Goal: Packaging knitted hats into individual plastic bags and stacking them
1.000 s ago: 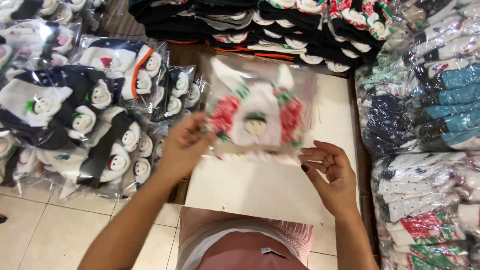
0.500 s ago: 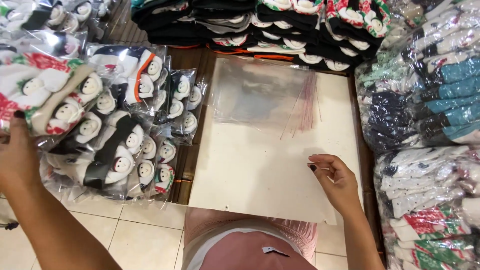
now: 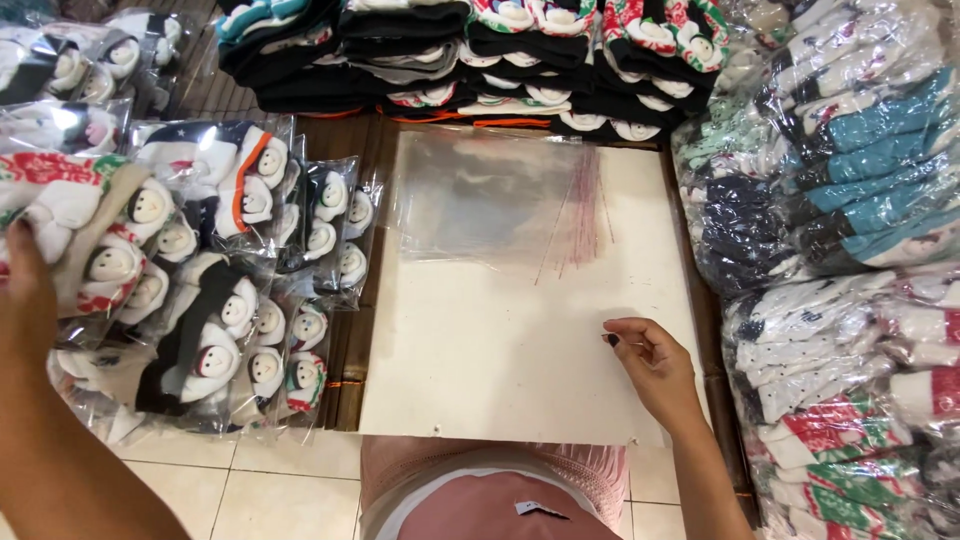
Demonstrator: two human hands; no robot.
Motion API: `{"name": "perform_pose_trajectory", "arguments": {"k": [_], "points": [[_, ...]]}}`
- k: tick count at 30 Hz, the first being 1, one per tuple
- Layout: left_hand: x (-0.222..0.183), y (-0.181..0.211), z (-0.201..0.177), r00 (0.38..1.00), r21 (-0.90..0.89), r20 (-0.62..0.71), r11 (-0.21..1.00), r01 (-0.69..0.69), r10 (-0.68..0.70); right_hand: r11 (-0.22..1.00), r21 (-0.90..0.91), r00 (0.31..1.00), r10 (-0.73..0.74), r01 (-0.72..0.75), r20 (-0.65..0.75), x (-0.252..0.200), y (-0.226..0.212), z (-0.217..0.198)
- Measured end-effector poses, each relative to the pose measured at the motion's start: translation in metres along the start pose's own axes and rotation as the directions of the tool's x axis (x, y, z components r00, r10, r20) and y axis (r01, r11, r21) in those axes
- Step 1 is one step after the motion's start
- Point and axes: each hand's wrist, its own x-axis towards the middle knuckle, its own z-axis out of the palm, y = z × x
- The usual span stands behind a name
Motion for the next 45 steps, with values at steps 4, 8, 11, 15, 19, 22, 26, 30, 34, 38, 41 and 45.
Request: {"name": "perform_pose_trajectory", "arguments": {"k": [4,8,11,15,19,22,26,30,34,38,41,45], "points": [[0.043,0.000,0.030,0.970,-0.262,0.238,0.958,0.116,-0.053,0.997,0.077,1.000,-0.016,0.015,0.008,-0.002,0.011,-0.002],[0.041,0.015,0.015,0.981,-0.281,0.190,0.956,0.083,-0.029,0.995,0.097,1.000,-0.013,0.014,-0.013,-0.004,0.007,0.000],[0.048,0.006,0.029,0.932,-0.158,0.305,0.955,0.252,-0.196,0.996,0.081,1.000,-0.029,0.029,-0.004,-0.005,0.006,0.000],[0.060,0.044,-0.003,0.809,-0.242,0.520,0.861,0.447,-0.274,0.993,0.106,0.999,-0.045,0.044,0.011,-0.004,0.008,-0.001],[0.053,-0.016,0.052,0.962,-0.402,0.274,0.911,0.096,0.020,0.994,0.098,0.998,-0.058,0.056,0.014,-0.002,0.016,-0.003],[0.047,-0.005,0.056,0.931,-0.589,0.334,0.738,0.330,-0.149,0.992,0.102,0.998,-0.070,0.070,-0.002,-0.003,0.011,-0.001],[0.024,0.211,-0.159,0.991,0.204,0.105,0.974,-0.103,0.082,0.991,0.098,0.996,-0.089,0.089,-0.009,0.000,0.007,0.004],[-0.044,0.299,-0.141,0.953,-0.440,0.144,0.880,-0.180,0.267,0.990,0.108,0.996,-0.086,0.086,-0.006,0.003,0.002,0.014],[-0.132,0.347,-0.093,0.715,-0.610,0.184,0.648,-0.455,0.675,0.999,-0.021,0.999,-0.029,0.028,-0.033,0.003,-0.009,0.025],[-0.163,0.361,-0.085,0.691,-0.655,0.247,0.642,-0.397,0.680,0.999,-0.046,1.000,0.014,-0.015,-0.016,0.003,-0.009,0.028],[-0.176,0.359,-0.076,0.680,-0.714,0.273,0.617,-0.331,0.681,1.000,-0.002,0.999,0.022,-0.022,0.044,0.007,-0.003,0.024],[-0.183,0.360,-0.076,0.643,-0.723,0.329,0.622,-0.300,0.692,0.995,0.006,0.993,0.100,-0.101,0.062,0.017,-0.014,0.023]]}}
